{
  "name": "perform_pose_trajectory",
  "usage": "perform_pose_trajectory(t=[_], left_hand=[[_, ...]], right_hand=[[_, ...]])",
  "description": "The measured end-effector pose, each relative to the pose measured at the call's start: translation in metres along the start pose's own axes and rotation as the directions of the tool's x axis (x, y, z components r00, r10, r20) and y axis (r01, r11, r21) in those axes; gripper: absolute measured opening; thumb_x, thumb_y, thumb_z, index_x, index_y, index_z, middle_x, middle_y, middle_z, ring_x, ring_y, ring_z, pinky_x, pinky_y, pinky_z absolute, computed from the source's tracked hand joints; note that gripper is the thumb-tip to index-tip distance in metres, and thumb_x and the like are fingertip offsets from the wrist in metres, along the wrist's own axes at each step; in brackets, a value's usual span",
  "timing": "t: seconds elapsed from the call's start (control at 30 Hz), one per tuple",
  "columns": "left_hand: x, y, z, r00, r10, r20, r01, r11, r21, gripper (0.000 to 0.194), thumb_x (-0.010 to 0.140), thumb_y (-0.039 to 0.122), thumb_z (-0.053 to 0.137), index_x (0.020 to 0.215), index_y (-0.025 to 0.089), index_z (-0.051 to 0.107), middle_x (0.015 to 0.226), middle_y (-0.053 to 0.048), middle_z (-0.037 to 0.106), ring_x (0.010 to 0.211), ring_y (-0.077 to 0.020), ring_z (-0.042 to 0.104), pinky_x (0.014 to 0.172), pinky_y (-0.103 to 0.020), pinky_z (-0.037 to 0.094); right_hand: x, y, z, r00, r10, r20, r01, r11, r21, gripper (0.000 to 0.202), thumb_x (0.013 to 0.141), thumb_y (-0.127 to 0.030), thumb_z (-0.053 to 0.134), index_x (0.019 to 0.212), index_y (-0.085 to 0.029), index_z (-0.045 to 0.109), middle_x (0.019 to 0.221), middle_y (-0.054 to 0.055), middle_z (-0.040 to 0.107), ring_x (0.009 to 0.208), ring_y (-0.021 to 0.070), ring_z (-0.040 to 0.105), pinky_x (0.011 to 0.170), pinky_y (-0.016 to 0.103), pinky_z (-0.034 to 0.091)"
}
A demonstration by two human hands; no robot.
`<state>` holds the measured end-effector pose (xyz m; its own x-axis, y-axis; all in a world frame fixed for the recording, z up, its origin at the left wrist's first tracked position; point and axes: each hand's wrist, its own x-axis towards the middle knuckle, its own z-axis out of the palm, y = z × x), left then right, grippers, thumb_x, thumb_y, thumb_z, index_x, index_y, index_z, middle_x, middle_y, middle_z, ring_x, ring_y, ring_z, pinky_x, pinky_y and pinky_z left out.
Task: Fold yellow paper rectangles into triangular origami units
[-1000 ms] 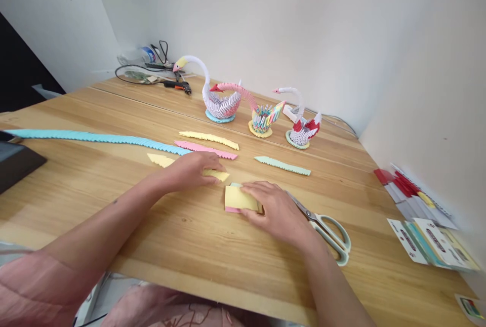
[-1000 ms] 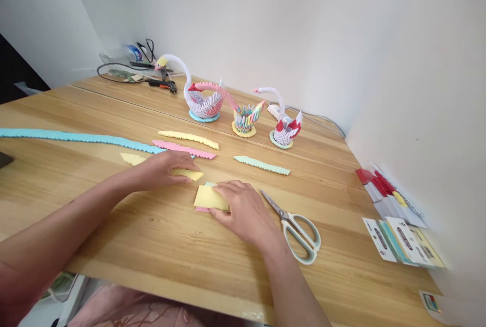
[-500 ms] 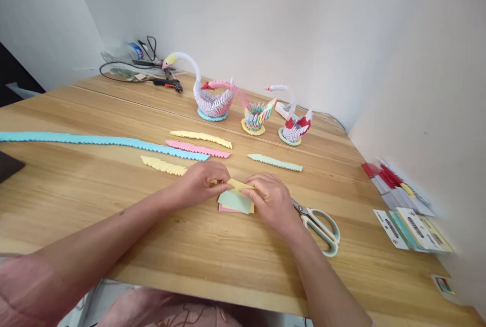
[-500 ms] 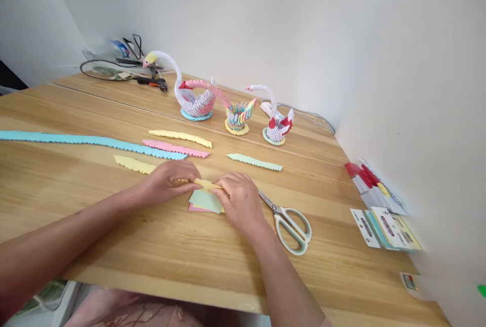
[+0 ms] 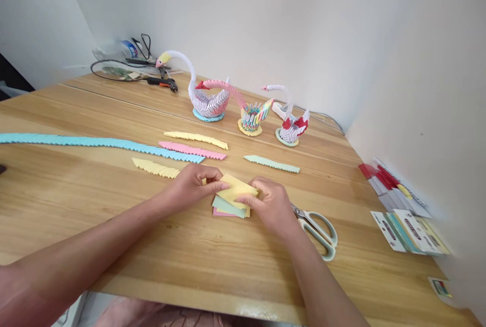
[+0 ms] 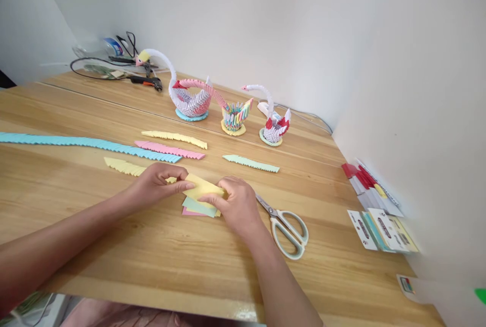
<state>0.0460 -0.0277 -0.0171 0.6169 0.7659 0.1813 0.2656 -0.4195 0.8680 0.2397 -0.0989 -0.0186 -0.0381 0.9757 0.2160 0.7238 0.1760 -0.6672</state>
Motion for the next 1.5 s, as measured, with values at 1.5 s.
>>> perform_pose_trajectory(t=[1.5], left_hand=[[-0.008,0.018,0.012,0.989,-0.123,0.079,0.145,0.893,-0.425,0.029,0.072,0.033,0.066,0.093,0.014,0.060,0.066,0.001,0.062,0.055,-0.0114,0.057,0.051,-0.021,0.046]], right_hand=[[0.000,0.000,0.010,0.964,0.188,-0.189,-0.040,0.802,0.596,0.040,0.073,-0.032,0.068,0.110,-0.022,0.054,0.071,-0.003,0.059,0.068,0.0135,0.055,0.066,0.027,0.046]])
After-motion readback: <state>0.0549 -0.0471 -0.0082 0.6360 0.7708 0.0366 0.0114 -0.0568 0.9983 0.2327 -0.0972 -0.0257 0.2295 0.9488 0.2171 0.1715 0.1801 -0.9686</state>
